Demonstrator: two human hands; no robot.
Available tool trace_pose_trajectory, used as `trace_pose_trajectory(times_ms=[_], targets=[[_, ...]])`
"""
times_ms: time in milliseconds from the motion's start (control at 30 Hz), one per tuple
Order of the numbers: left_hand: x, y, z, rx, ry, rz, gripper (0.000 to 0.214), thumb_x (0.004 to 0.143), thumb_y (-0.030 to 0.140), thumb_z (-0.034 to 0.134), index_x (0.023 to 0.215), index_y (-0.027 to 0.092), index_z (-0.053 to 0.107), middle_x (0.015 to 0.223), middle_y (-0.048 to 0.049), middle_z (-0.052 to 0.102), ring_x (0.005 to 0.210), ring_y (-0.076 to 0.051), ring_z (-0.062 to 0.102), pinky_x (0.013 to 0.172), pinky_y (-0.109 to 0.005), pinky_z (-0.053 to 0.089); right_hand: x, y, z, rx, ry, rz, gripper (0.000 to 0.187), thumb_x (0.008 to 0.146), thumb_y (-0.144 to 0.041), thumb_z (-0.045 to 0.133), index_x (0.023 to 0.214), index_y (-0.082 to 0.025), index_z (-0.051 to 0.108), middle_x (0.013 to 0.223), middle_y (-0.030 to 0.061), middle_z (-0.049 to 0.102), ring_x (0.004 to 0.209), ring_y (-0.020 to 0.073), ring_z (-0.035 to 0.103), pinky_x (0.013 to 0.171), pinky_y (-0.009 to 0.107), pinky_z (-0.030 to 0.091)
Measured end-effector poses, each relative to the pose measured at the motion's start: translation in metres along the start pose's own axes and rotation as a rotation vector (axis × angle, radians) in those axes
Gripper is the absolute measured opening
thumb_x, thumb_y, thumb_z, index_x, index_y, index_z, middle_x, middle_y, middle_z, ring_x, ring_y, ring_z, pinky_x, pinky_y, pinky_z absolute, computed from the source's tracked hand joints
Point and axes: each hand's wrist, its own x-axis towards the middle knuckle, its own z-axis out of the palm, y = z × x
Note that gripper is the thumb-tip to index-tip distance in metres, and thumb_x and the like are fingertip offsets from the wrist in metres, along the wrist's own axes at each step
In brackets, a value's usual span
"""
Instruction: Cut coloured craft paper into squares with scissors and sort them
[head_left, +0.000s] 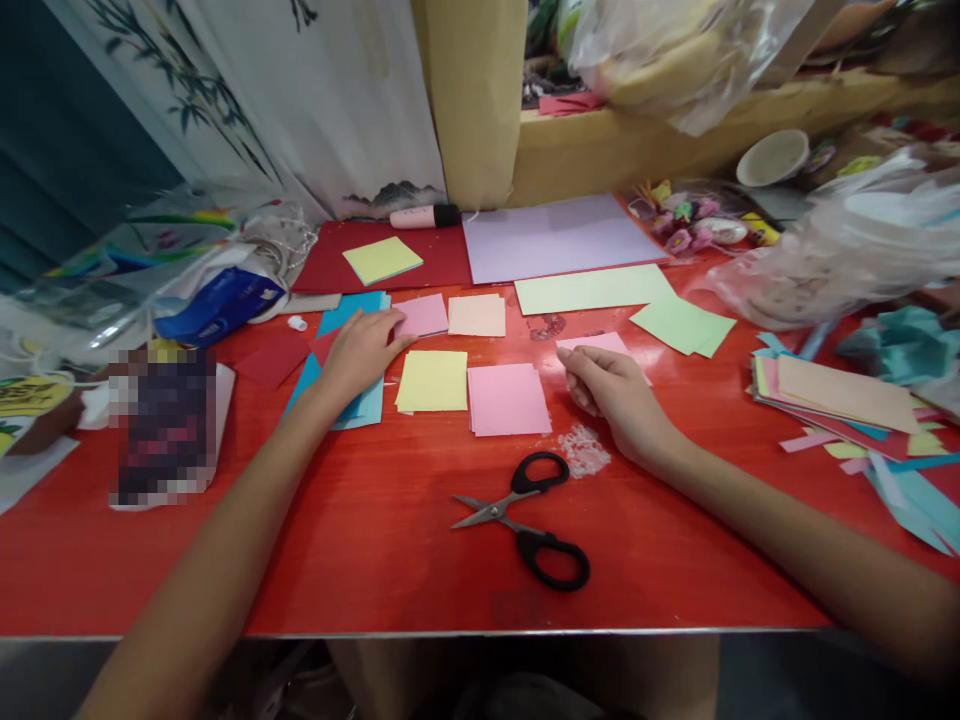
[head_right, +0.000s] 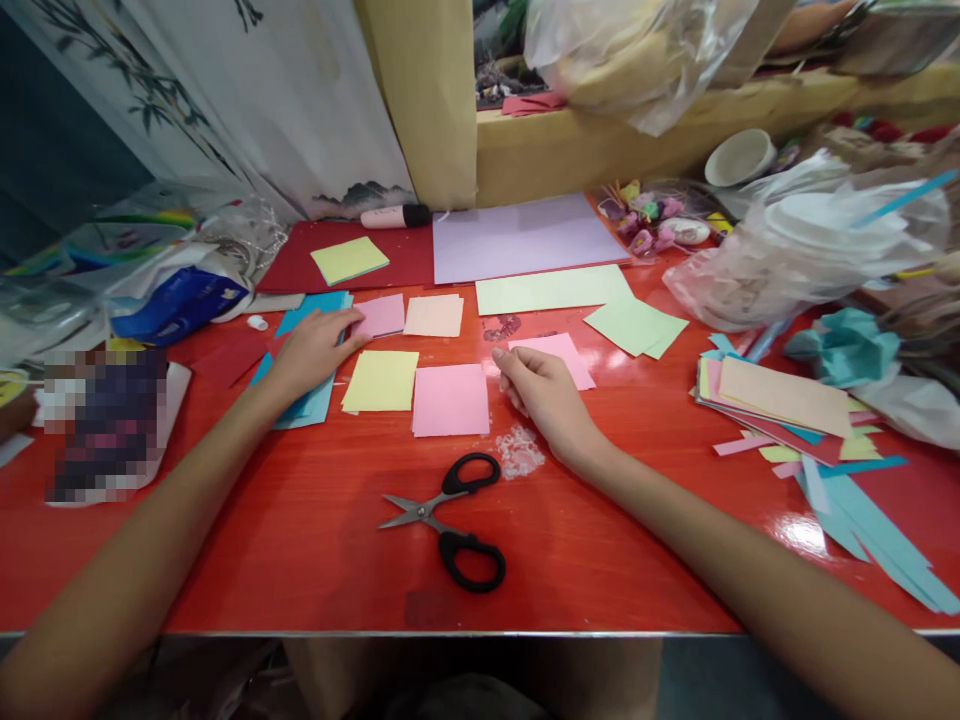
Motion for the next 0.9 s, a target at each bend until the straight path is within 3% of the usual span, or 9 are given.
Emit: trace_pose_trajectory(times_ms=[100, 367, 567, 767, 900], targets=[[-0.001, -0.002, 0.0, -0.08, -0.021, -0.029, 0.039, 0.089, 0.046, 0.042, 0.117, 0.022, 0.056, 0.124, -0.0066, 0.059, 0.115, -0.022, 0.053, 0.098, -0.036, 0.039, -0.001, 0.0, 0.0, -0.008, -0.003, -0.011, 0.041, 0.087, -0.037, 0.054, 0.054, -0.018, 0.039, 0.045, -0.0055, 0.037, 0.04, 0.0046, 0.029, 0.039, 0.022, 0.019], [0.002, -0.003, -0.007, -0.206, -0.021, -0.066, 0.035, 0.087, 0.043, 0.048, 0.109, 0.022, 0.064, 0.12, -0.007, 0.063, 0.112, -0.023, 0.055, 0.096, -0.036, 0.04, 0.0, 0.001, 0.0, -0.025, -0.018, -0.004, 0.041, 0.086, -0.04, 0.054, 0.055, -0.019, 0.038, 0.045, -0.0052, 0.037, 0.04, 0.0054, 0.03, 0.039, 0.023, 0.019], [0.002, -0.003, -0.007, -0.176, -0.001, -0.041, 0.032, 0.086, 0.042, 0.049, 0.108, 0.023, 0.064, 0.117, -0.0068, 0.064, 0.109, -0.024, 0.057, 0.093, -0.036, 0.042, 0.0, 0.002, -0.001, -0.037, -0.027, -0.007, 0.041, 0.085, -0.043, 0.053, 0.056, -0.019, 0.039, 0.045, -0.005, 0.037, 0.04, 0.0058, 0.029, 0.039, 0.023, 0.019], [-0.001, 0.0, -0.002, -0.083, 0.02, 0.015, 0.034, 0.091, 0.035, 0.039, 0.108, 0.019, 0.064, 0.114, -0.0087, 0.065, 0.106, -0.024, 0.058, 0.093, -0.037, 0.042, 0.0, 0.0, 0.0, -0.049, -0.023, -0.018, 0.041, 0.086, -0.042, 0.053, 0.055, -0.019, 0.038, 0.046, -0.0048, 0.038, 0.04, 0.0058, 0.03, 0.039, 0.023, 0.02], [-0.004, 0.004, -0.009, 0.008, 0.124, 0.053, 0.036, 0.093, 0.027, 0.032, 0.11, 0.016, 0.062, 0.115, -0.0098, 0.064, 0.109, -0.023, 0.057, 0.096, -0.038, 0.041, -0.001, 0.0, 0.0, -0.044, -0.016, -0.003, 0.041, 0.085, -0.041, 0.054, 0.054, -0.019, 0.038, 0.045, -0.0047, 0.038, 0.039, 0.0057, 0.03, 0.039, 0.024, 0.02]])
